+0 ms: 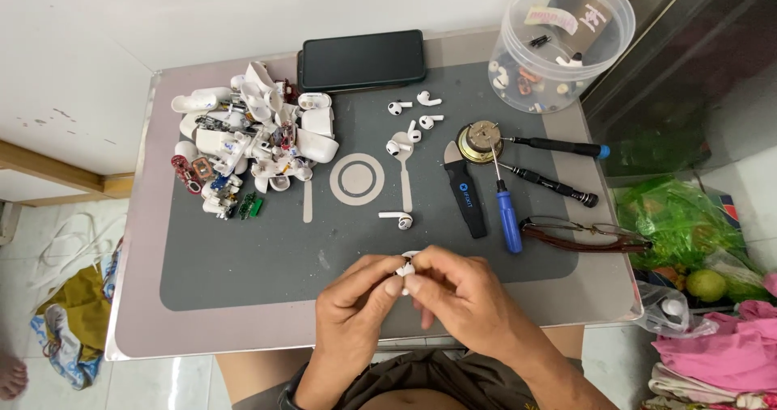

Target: Repairing small wireless earbud components by hand on a work mat.

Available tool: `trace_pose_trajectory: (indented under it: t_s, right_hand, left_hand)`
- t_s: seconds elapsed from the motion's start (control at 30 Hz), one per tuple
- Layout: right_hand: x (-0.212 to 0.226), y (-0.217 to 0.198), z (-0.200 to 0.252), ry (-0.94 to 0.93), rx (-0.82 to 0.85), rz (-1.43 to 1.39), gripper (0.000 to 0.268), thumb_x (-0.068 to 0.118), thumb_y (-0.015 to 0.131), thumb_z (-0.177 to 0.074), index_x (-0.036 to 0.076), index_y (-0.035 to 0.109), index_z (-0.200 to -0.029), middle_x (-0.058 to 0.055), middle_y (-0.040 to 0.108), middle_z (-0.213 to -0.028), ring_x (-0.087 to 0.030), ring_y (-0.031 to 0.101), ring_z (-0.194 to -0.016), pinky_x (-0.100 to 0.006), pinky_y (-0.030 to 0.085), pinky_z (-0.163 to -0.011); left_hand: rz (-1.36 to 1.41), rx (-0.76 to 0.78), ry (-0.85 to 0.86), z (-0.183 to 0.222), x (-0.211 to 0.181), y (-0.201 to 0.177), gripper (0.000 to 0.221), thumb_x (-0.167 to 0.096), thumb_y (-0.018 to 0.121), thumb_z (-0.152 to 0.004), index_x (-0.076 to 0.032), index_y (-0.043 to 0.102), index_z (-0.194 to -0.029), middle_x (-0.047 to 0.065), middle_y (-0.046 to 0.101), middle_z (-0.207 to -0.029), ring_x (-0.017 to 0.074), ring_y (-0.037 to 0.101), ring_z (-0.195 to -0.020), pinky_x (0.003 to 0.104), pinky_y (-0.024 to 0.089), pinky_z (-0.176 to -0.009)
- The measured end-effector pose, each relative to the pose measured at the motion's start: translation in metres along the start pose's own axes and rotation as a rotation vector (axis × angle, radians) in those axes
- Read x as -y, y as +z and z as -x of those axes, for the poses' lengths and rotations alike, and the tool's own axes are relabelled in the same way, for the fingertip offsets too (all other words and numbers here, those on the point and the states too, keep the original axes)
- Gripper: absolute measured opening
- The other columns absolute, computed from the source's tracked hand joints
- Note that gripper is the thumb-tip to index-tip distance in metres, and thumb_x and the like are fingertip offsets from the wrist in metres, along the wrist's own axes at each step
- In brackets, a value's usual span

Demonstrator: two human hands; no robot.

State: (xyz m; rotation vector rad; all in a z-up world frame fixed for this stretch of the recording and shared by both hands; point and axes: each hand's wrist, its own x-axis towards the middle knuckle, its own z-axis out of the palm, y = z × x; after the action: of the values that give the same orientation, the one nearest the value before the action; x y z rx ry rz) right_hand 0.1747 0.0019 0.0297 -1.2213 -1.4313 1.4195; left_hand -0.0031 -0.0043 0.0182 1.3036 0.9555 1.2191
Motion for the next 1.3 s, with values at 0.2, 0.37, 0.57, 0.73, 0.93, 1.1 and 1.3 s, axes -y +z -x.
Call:
trace_pose_trajectory:
  t_s: [0.2,0.37,0.57,0.73,0.93,1.1,1.3]
  right_hand:
    - [-0.005,0.0,0.004,-0.123,-0.034,0.157,0.009,0.007,0.065,-0.091,0.004,0.065,-0.082,-0.003,0.07,-0.062,-0.012,0.066,-0.047,-0.026,0.054,-0.042]
    - [-0.006,-0.001,0.009,-0.079,-0.004,0.074,0.01,0.006,0.064,-0.09,0.002,0.067,-0.081,-0.004,0.071,-0.062,-0.013,0.066,-0.045,-0.025,0.05,-0.041]
    - [0.005,0.009,0.011,-0.261,-0.152,0.199,0.009,0.006,0.071,-0.085,0.005,0.075,-0.094,0.0,0.068,-0.059,-0.01,0.061,-0.043,-0.024,0.049,-0.038]
    - [-0.012,0.007,0.008,-0.141,-0.139,0.001,0.022,-0.005,0.067,-0.083,-0.001,0.079,-0.101,-0.005,0.076,-0.067,-0.011,0.064,-0.047,-0.024,0.059,-0.042]
    - [-0.006,-0.001,0.01,-0.144,-0.034,0.115,0.009,0.006,0.062,-0.09,0.003,0.071,-0.091,-0.004,0.072,-0.063,-0.012,0.067,-0.046,-0.024,0.053,-0.041]
    - [-0.002,-0.002,0.01,-0.101,-0.069,0.089,0.01,0.007,0.063,-0.088,0.003,0.072,-0.087,-0.004,0.071,-0.06,-0.013,0.066,-0.043,-0.025,0.051,-0.039]
    - [-0.001,-0.005,0.003,-0.118,-0.011,0.032,0.013,0.008,0.063,-0.089,0.001,0.073,-0.084,-0.004,0.071,-0.058,-0.011,0.061,-0.042,-0.024,0.049,-0.037]
  left_hand:
    - [-0.017,0.032,-0.046,-0.001,0.002,-0.002,0.024,0.0,0.07,-0.09,0.003,0.076,-0.114,0.012,0.075,-0.103,0.0139,0.063,-0.081,0.024,0.051,-0.068]
    - [0.05,0.079,-0.095,-0.001,0.008,-0.008,0.025,0.003,0.073,-0.088,0.004,0.077,-0.113,0.011,0.074,-0.097,0.0128,0.06,-0.078,0.023,0.048,-0.067]
    - [0.226,0.037,-0.146,-0.003,0.009,-0.005,0.022,0.01,0.071,-0.086,0.009,0.077,-0.107,0.017,0.074,-0.103,0.0197,0.068,-0.08,0.028,0.059,-0.073]
    - [-0.055,-0.03,-0.102,0.001,-0.004,0.001,0.024,0.003,0.075,-0.084,0.003,0.08,-0.108,0.01,0.078,-0.097,0.0136,0.065,-0.072,0.023,0.052,-0.062]
    - [0.06,0.012,-0.071,0.003,0.004,0.0,0.023,0.006,0.072,-0.087,0.006,0.077,-0.109,0.014,0.076,-0.104,0.0163,0.066,-0.081,0.025,0.053,-0.07]
    - [0.142,0.048,-0.142,-0.004,0.008,-0.004,0.022,0.001,0.072,-0.088,0.007,0.077,-0.109,0.016,0.075,-0.102,0.0189,0.069,-0.082,0.026,0.058,-0.073]
    - [0.209,0.1,-0.148,-0.006,0.013,-0.009,0.026,0.0,0.067,-0.093,0.006,0.073,-0.119,0.016,0.072,-0.1,0.021,0.067,-0.084,0.029,0.059,-0.076]
